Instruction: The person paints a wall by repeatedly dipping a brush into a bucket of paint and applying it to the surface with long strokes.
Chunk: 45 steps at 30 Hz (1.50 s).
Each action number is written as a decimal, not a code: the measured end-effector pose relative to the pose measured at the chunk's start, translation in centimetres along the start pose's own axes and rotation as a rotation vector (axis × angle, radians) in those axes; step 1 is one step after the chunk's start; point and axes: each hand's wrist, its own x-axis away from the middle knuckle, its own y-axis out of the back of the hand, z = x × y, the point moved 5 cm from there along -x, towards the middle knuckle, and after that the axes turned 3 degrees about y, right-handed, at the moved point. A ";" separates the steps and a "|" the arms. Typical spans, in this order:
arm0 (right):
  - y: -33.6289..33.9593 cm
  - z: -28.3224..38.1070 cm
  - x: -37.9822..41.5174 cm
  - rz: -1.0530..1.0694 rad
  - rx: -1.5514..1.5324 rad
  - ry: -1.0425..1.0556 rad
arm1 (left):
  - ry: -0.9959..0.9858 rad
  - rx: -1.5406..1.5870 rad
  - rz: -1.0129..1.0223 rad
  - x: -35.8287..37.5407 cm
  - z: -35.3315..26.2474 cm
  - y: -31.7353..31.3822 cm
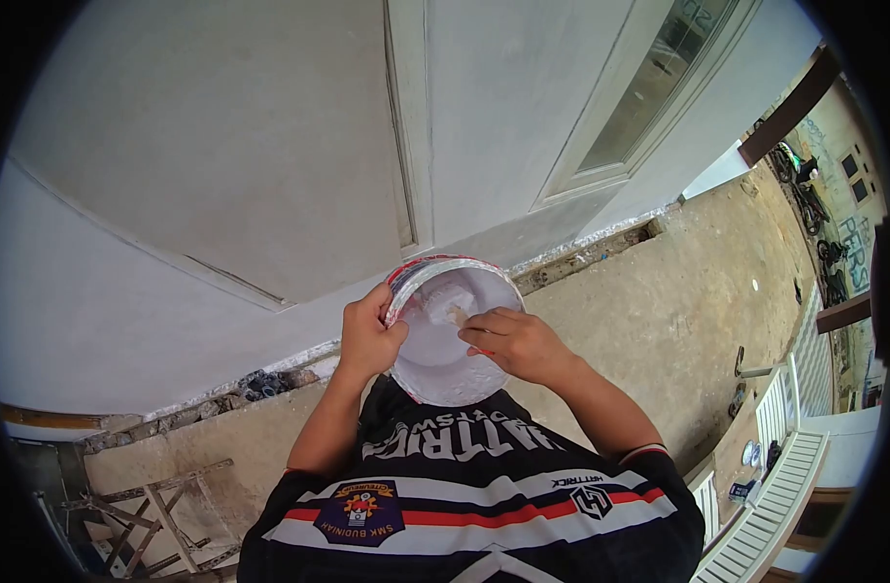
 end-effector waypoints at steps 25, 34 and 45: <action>-4.5 -0.9 -5.1 0.115 -0.144 -0.093 | -0.042 0.124 -0.129 -0.8 1.7 3.9; -6.7 -2.2 -5.8 0.166 0.179 -0.116 | -0.045 0.132 -0.165 -0.2 2.8 4.1; -8.2 -0.9 -4.8 0.119 -0.354 -0.393 | -0.075 0.203 -0.190 0.3 3.5 3.9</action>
